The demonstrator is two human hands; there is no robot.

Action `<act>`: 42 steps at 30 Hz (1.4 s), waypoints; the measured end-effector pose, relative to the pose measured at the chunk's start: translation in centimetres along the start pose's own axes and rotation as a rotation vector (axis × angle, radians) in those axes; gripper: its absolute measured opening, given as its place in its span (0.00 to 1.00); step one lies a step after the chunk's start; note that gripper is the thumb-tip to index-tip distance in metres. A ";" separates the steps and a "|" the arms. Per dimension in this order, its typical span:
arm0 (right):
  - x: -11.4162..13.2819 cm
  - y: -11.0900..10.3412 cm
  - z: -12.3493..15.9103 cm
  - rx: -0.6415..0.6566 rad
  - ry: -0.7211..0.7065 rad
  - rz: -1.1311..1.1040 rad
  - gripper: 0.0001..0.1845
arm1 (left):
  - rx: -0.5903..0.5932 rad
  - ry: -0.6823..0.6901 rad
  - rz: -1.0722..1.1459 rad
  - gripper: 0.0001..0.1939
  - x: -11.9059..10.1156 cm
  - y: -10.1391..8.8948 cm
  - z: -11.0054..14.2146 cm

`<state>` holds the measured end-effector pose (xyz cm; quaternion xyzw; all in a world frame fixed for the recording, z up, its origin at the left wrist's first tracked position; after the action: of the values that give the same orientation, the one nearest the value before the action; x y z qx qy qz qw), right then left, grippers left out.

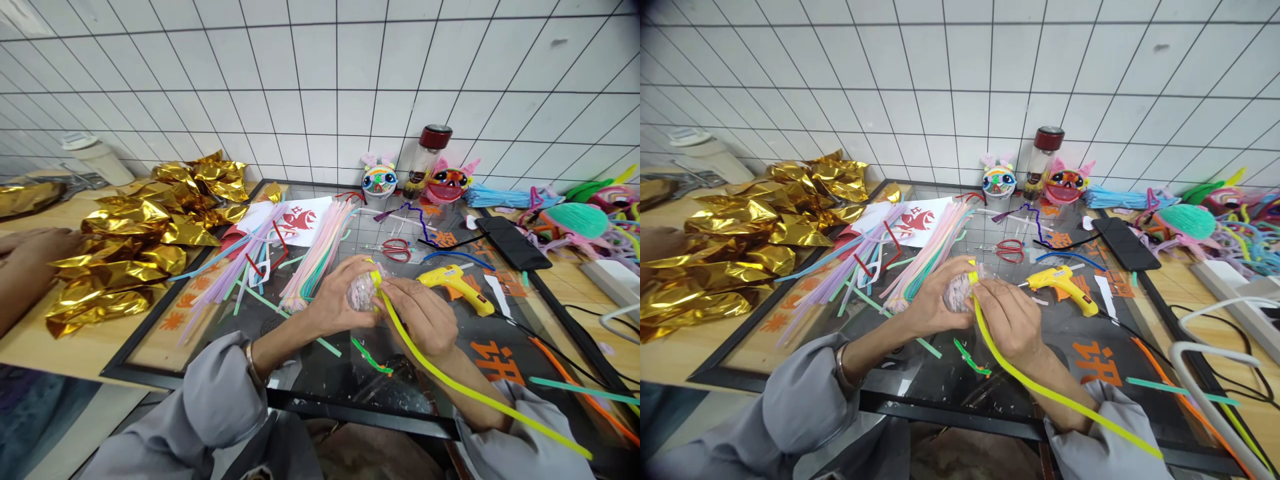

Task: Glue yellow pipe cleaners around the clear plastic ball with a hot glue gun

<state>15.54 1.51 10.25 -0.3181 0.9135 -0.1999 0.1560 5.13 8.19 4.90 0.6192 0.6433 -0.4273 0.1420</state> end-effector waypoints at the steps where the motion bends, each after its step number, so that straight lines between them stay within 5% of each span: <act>1: 0.0 -0.1 -0.1 -0.002 0.004 0.002 0.13 | -0.006 -0.007 0.010 0.34 0.1 -0.1 0.0; 9: -0.6 -1.0 -0.6 -0.035 0.063 -0.136 0.08 | -0.008 -0.043 0.073 0.34 0.4 -0.2 -0.1; 18: -3.9 0.9 0.7 0.076 0.406 -0.391 0.07 | 0.017 -0.164 0.183 0.34 1.3 -0.1 -0.4; 36: -1.3 0.1 -0.2 0.075 0.143 -0.309 0.18 | 0.082 -0.341 0.303 0.36 2.2 0.2 -0.4; 39: -2.4 0.8 0.4 0.109 0.264 -0.384 0.23 | 0.082 -0.335 0.292 0.38 2.3 0.1 -0.4; 42: -5.0 2.2 2.0 0.147 0.564 -0.550 0.24 | 0.091 -0.344 0.279 0.37 2.3 0.2 -0.3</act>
<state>18.95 5.77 8.27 -0.4713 0.7845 -0.3787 -0.1379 4.98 9.95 3.40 0.6259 0.4980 -0.5313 0.2791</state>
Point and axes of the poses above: each hand's wrist, its own z-axis away from the middle knuckle, its own y-axis out of the palm, x = y × z, the point moved 10 cm from there along -z, towards the middle knuckle, and after that the axes turned 13 degrees about z, right-handed, at the moved point
